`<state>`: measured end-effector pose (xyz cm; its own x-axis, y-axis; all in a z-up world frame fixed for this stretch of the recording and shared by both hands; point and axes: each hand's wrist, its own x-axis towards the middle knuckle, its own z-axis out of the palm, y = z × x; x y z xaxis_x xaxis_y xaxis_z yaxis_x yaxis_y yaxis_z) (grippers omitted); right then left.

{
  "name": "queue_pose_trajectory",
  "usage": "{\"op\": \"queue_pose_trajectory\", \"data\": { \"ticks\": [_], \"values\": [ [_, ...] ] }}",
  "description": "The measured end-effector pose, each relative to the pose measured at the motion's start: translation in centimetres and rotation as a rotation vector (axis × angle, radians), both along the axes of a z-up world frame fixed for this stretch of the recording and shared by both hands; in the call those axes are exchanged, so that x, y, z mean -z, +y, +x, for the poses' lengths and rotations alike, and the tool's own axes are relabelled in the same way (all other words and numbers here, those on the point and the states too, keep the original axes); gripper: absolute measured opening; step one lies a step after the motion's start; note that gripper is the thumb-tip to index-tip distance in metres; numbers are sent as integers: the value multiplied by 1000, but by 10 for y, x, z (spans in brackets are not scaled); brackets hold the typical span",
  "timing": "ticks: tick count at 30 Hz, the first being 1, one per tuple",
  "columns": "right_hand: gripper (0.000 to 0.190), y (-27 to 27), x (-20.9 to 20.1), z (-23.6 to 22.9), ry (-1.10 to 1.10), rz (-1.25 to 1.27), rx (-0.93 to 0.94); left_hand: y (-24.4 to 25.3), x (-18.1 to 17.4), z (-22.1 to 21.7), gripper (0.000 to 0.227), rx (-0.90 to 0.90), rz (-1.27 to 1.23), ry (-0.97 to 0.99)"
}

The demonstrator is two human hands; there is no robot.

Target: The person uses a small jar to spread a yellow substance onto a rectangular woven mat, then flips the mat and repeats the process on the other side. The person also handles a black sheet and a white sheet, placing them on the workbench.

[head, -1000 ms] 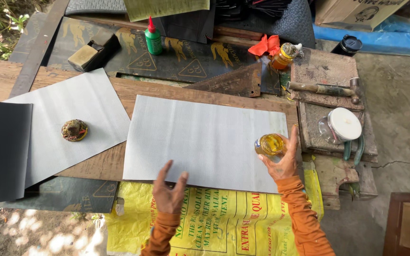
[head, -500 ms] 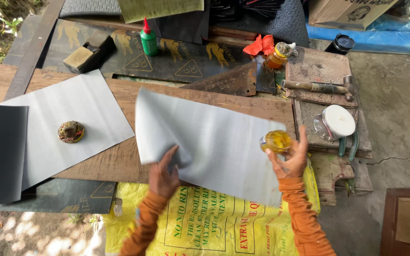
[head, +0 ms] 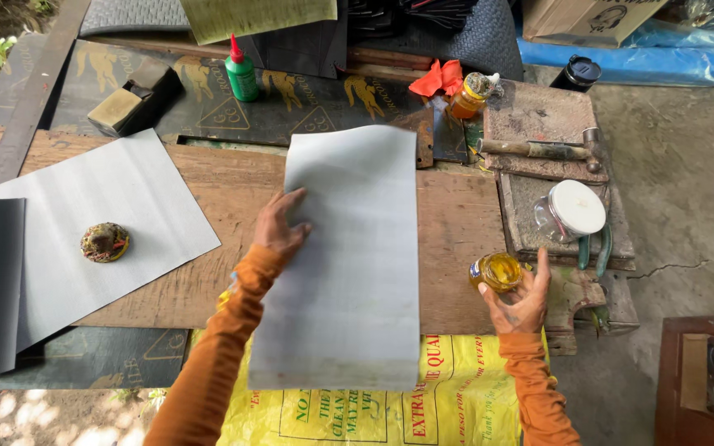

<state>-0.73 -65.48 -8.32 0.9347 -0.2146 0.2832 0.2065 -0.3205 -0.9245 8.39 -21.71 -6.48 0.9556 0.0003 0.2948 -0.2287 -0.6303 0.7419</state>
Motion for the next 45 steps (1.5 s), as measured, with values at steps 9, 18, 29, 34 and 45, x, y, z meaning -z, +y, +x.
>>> {"op": "queue_pose_trajectory", "data": {
  "ticks": [9,18,29,34,45],
  "values": [
    [111,-12,-32,29,-87,-379,-94,-42,-3,74,67,-37,-50,89],
    [63,-8,-106,59,470,-1338,-279,-24,-7,-2,76,286,4,172],
    [51,-32,-74,77,481,-1259,-300,-34,7,-13,73,29,-60,258],
    [61,-79,-57,45,165,-675,-285,-27,4,-9,82,151,-128,267],
    [44,-50,-89,-1,-60,-879,-247,-9,-10,-37,100,315,-20,282]
  ]
}}
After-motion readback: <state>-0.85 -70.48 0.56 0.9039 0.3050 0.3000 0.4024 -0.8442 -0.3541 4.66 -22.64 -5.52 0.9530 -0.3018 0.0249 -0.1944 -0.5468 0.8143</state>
